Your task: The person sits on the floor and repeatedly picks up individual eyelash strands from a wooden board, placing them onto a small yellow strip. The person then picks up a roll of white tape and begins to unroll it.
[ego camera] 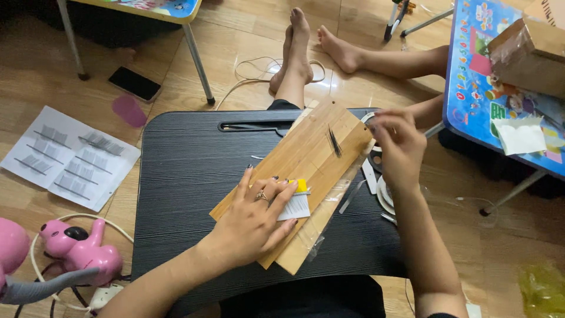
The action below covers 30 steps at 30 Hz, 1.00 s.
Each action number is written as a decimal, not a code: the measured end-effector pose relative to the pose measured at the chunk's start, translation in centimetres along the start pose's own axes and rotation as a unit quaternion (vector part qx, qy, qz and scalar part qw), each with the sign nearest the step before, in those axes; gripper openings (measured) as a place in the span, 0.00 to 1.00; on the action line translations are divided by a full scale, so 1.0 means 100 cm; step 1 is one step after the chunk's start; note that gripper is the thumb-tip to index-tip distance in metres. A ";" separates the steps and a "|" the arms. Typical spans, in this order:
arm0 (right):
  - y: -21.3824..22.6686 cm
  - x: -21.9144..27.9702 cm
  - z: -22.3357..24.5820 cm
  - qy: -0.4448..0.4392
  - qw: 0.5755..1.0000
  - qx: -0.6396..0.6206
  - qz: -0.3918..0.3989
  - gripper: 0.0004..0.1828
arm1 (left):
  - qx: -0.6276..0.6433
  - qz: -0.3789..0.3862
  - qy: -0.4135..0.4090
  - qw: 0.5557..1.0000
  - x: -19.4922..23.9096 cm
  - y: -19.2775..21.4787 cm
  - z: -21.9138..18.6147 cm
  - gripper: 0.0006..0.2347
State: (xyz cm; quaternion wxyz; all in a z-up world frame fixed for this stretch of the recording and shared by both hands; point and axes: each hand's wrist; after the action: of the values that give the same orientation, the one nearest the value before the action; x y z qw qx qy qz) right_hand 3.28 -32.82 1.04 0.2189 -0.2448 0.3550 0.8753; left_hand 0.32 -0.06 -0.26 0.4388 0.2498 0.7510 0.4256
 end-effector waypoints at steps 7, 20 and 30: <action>-0.061 -0.045 -0.007 -0.146 0.973 -0.131 0.125 0.03 | 0.006 0.006 -0.003 1.000 -0.001 0.003 0.000 0.26; -0.075 -0.042 -0.010 -0.143 0.979 -0.119 0.082 0.01 | 0.010 0.004 -0.005 1.000 0.001 0.000 0.000 0.25; -0.078 -0.038 -0.001 -0.168 0.976 -0.137 0.028 0.04 | 0.006 -0.008 -0.013 1.000 0.000 0.000 0.001 0.23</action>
State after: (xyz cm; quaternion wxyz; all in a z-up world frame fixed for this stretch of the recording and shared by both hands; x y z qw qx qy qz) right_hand 10.66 -28.59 -0.81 0.2151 -0.1119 0.1964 0.9501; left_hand 0.39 -0.01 -0.27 0.4504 0.2518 0.7498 0.4142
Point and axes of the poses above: each hand's wrist, its own x-axis away from the middle knuckle, its own y-axis out of the back of the hand, z = x × y, and after that the axes turned 9 degrees about x, right-handed
